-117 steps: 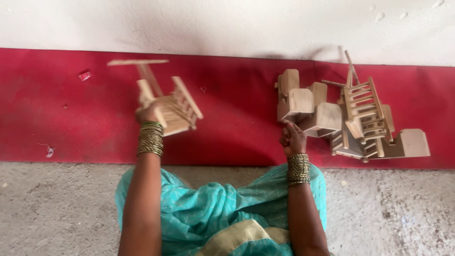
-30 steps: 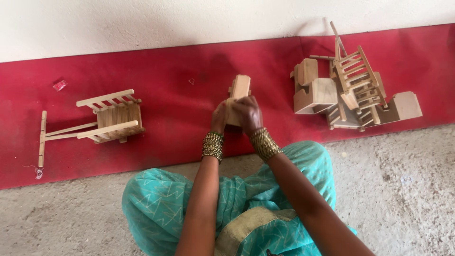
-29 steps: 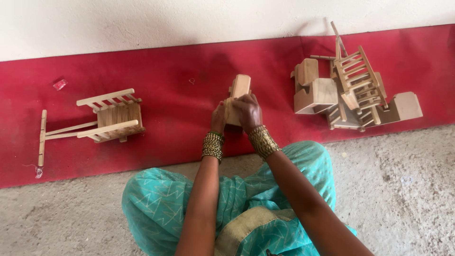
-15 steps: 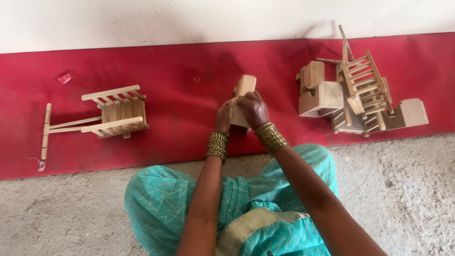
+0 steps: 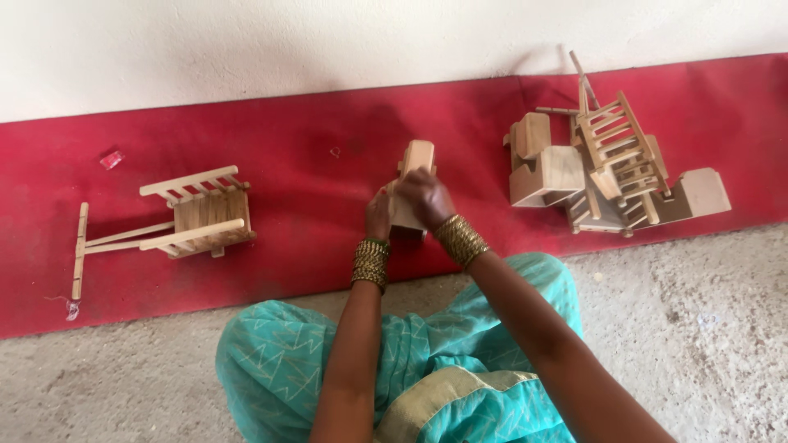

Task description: The person sits on the floor and assembles small wooden toy furniture, fitting parts of a toy cart and toy chairs together by hand, turning pieces over and pressing joints into place, then setting finished toys aside on the mat.

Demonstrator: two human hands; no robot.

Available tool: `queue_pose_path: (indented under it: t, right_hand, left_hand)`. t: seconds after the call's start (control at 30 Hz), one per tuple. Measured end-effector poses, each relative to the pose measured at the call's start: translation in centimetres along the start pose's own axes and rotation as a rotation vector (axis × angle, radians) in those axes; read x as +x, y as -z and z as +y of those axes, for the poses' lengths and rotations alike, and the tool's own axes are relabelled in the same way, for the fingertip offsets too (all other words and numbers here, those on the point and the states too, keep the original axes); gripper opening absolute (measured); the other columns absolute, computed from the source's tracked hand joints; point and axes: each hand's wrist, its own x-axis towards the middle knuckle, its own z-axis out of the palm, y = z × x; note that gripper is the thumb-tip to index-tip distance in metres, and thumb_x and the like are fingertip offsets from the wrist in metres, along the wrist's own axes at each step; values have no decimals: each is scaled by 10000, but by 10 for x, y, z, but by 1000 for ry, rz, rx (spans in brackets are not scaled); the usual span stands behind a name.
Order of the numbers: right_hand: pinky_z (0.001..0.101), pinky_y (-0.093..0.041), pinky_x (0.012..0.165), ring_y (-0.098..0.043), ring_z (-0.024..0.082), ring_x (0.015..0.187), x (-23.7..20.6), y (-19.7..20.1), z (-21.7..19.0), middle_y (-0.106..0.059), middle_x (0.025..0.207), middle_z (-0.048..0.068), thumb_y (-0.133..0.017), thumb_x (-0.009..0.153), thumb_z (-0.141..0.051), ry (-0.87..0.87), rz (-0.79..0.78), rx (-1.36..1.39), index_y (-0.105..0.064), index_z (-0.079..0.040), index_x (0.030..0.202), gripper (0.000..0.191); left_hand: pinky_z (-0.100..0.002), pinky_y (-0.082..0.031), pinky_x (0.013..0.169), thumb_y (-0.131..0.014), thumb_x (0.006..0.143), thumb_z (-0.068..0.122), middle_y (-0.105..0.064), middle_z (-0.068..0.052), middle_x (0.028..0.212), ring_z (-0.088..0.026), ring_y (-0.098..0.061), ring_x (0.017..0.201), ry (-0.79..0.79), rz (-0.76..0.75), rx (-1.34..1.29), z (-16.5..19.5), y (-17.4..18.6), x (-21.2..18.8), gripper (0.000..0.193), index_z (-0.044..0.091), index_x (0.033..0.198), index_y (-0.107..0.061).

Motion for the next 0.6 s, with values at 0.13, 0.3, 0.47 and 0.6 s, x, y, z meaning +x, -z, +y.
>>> queue_pose_path:
  t: [0.13,0.3,0.47,0.6]
  right_hand:
    - [287,-663,732,-689,182,900,-30,12,-13,-764,946,84,-686,891,64,101,-65,94,-775,-97,1005,217]
    - [321,-655,693,-695,207,880,-19,17,12,-750,928,114,-747,840,-2,21,-51,76,-758,-62,929,107]
    - [282,-669,679,-710,218,902,-2,-5,-1,-750,940,96,-735,872,59,73,-49,4,-758,-67,925,138]
    - [273,-677,711,-709,183,882,-32,13,0,-748,940,69,-720,895,54,159,-115,132,-769,-97,977,178]
  left_hand:
    - [-313,-642,740,-339,1047,505,-732,-126,1062,-179,-727,927,-18,-46,-1,-3,-3,0,580,89,1308,-647]
    - [-331,-586,786,-378,1070,482,-689,-125,1098,-186,-671,947,-38,-80,-96,-9,-3,5,532,107,1354,-628]
    - [-366,-625,745,-339,1039,530,-714,-128,975,-197,-706,867,198,-45,-20,-8,4,7,583,85,1255,-648]
    - [-323,-607,816,-299,1042,545,-696,-89,1044,-143,-689,941,39,-95,46,-11,1,5,629,74,1299,-627]
